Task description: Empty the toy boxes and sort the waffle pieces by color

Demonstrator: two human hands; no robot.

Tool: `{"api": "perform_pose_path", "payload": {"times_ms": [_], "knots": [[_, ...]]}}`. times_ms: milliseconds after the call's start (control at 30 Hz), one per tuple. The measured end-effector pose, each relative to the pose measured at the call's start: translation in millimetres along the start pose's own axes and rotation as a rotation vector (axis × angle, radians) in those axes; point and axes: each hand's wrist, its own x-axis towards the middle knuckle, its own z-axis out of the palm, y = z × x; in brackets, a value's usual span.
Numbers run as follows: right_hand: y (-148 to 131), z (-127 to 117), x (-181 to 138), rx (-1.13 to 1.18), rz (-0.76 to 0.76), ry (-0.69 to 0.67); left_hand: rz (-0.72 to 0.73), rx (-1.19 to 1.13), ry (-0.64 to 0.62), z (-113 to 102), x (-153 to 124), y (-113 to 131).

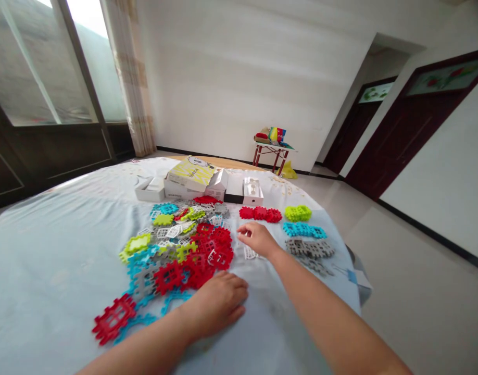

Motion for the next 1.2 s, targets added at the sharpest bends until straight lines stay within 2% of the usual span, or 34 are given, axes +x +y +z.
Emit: {"api": "perform_pose_path", "payload": {"times_ms": [167,267,433,533,600,700,767,867,967,1067,1200], "knots": [[-35,26,-24,-0.059,0.030,-0.058,-0.014,0.049,0.015,-18,-6,0],[-41,35,-28,-0.098,0.103,-0.075,-0.047,0.065,0.068,-37,-12,-5],[-43,47,-24,-0.141,0.140,-0.091,-0.146,0.077,0.188,-70,-25,-27],[-44,45,-19,-0.076,0.211,-0.081,-0.195,0.066,0.249,-85,-34,-43],[-45,40,-17,-0.044,0.228,-0.024,-0.220,0.052,0.287,-92,-40,-53],[-49,32,-18,-0.111,0.162,0.140,-0.257,0.017,0.334,-99,-45,-62],[-50,30,-24,-0.187,0.092,0.177,-0.280,-0.004,0.326,-102,-47,-64],[-49,32,-37,-0.228,-0.011,0.052,-0.311,-0.022,0.303,-105,-51,-63],[-48,34,-50,-0.192,-0.058,-0.068,-0.346,-0.056,0.342,-109,-58,-67],[-50,31,-54,-0.182,0.010,-0.056,-0.419,-0.117,0.443,-116,-68,-84],[-52,32,-49,-0.222,0.123,-0.030,-0.601,-0.157,0.569,-123,-87,-124]]}}
